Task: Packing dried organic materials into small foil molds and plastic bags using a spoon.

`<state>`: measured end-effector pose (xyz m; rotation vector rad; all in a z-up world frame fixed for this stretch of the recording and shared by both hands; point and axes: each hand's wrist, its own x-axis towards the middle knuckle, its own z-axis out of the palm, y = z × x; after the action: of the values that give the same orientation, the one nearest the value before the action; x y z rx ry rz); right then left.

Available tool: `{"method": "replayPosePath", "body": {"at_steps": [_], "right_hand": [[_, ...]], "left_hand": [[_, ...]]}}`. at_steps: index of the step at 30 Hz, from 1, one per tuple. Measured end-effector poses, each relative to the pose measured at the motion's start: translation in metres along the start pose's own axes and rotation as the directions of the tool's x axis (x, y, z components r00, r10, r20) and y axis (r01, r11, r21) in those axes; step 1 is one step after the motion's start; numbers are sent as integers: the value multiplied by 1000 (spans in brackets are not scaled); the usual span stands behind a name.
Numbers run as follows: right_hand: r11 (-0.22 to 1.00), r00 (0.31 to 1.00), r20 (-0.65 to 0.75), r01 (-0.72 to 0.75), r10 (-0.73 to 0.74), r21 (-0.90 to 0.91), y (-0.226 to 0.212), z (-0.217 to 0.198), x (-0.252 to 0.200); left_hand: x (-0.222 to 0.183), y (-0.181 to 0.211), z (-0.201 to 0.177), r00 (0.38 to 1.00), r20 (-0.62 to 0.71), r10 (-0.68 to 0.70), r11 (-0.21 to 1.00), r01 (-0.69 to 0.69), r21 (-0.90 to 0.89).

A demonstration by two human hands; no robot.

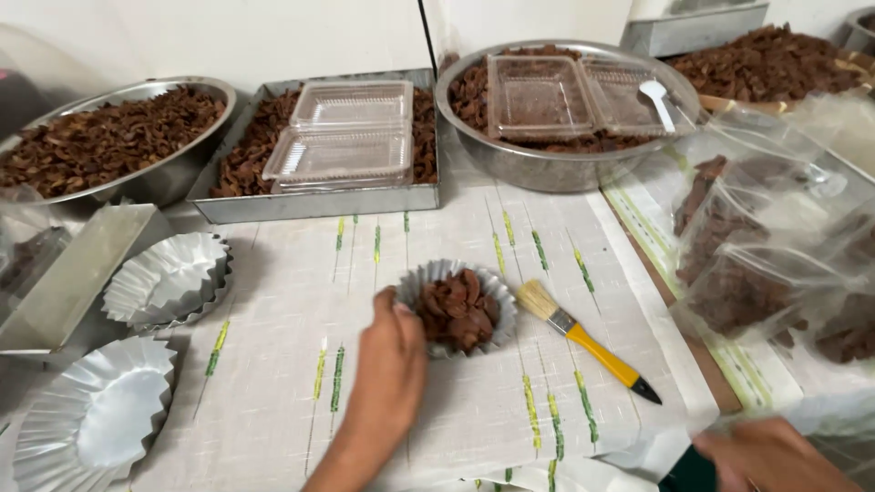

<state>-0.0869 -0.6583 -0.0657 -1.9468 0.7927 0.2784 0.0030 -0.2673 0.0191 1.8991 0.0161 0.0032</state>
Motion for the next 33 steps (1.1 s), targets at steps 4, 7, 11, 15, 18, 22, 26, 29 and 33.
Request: {"method": "replayPosePath", "body": {"at_steps": [4, 7, 11, 15, 18, 22, 26, 29, 33], "right_hand": [[428, 276, -439, 854, -855, -296, -69, 66, -75], [726, 719, -205, 557, -665, -403, -68, 64, -45], [405, 372, -174, 745, -912, -530, -60, 69, -36], [299, 248, -167, 789, -954, -537, -64, 67, -43], [347, 266, -225, 768, -937, -538, -60, 67, -40], [347, 295, -182, 801, -938, -488, -63, 63, -39], [702, 668, -240, 605, -704, -376, -70, 58, -39], [857, 868, -275, 269, -413, -439, -94, 41, -64], [909, 937, -334, -50, -101, -413, -150, 22, -120]], "left_hand": [[-9, 9, 2, 992, 19, 121, 989, -122, 78], [-11, 24, 2, 997, 73, 27, 987, -38, 156], [-5, 25, 15, 999, 13, -36, 970, 32, 243], [2, 0, 27, 862, -101, 497, 747, -366, 555], [-18, 18, 26, 856, -166, 489, 850, -425, 310], [-29, 62, 20, 426, -43, 904, 400, -804, 441], [-1, 94, 15, 383, 216, 898, 284, -880, 380], [47, 90, 22, 667, 271, 694, 549, -734, 400], [112, 54, 23, 868, 154, 472, 847, -495, 196]]}}
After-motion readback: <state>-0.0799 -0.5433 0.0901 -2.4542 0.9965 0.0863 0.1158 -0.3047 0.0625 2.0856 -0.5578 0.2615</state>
